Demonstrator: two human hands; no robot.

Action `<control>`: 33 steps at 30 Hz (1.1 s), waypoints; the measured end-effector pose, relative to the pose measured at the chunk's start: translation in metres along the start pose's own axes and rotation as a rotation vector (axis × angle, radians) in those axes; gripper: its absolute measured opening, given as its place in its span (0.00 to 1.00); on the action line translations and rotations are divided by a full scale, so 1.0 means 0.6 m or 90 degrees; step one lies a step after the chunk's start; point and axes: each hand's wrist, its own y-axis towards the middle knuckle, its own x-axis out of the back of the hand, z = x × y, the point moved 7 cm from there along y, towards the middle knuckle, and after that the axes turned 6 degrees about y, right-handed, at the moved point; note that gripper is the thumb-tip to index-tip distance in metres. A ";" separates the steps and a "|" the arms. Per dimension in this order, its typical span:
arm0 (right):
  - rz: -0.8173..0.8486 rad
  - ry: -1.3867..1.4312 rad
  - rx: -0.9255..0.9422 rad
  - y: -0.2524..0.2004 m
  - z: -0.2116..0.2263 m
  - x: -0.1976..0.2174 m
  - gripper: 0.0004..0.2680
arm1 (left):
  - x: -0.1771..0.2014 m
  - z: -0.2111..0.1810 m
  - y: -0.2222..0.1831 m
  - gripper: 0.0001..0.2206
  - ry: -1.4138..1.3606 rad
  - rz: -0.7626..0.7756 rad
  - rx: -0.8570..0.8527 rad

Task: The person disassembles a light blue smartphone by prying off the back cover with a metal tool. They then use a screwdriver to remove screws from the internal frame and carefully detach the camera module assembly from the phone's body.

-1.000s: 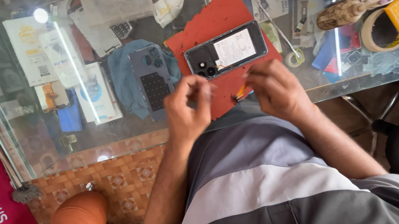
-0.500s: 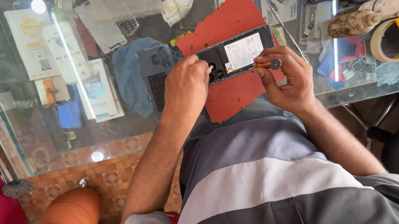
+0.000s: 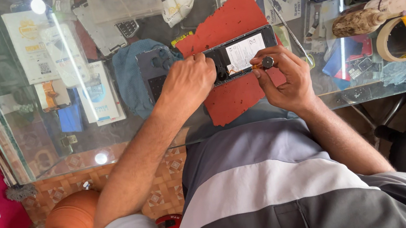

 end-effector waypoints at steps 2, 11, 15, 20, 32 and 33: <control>0.001 0.000 -0.007 0.000 -0.001 0.001 0.04 | -0.003 -0.003 0.003 0.02 0.028 0.007 -0.033; -0.008 0.059 -0.068 -0.013 -0.024 -0.004 0.06 | 0.017 0.033 -0.011 0.06 -0.196 -0.026 -0.009; -0.026 0.215 -0.097 -0.021 -0.043 -0.030 0.15 | 0.037 0.044 -0.035 0.06 -0.297 -0.048 0.056; -0.008 0.314 -0.032 -0.013 -0.037 -0.073 0.27 | 0.049 0.036 -0.037 0.06 -0.312 -0.084 0.077; -0.005 0.206 0.077 0.008 -0.032 -0.101 0.26 | 0.053 0.005 -0.059 0.05 -0.148 -0.189 0.125; -0.008 0.211 0.071 0.008 -0.033 -0.100 0.26 | 0.046 0.003 -0.054 0.06 -0.131 -0.172 0.139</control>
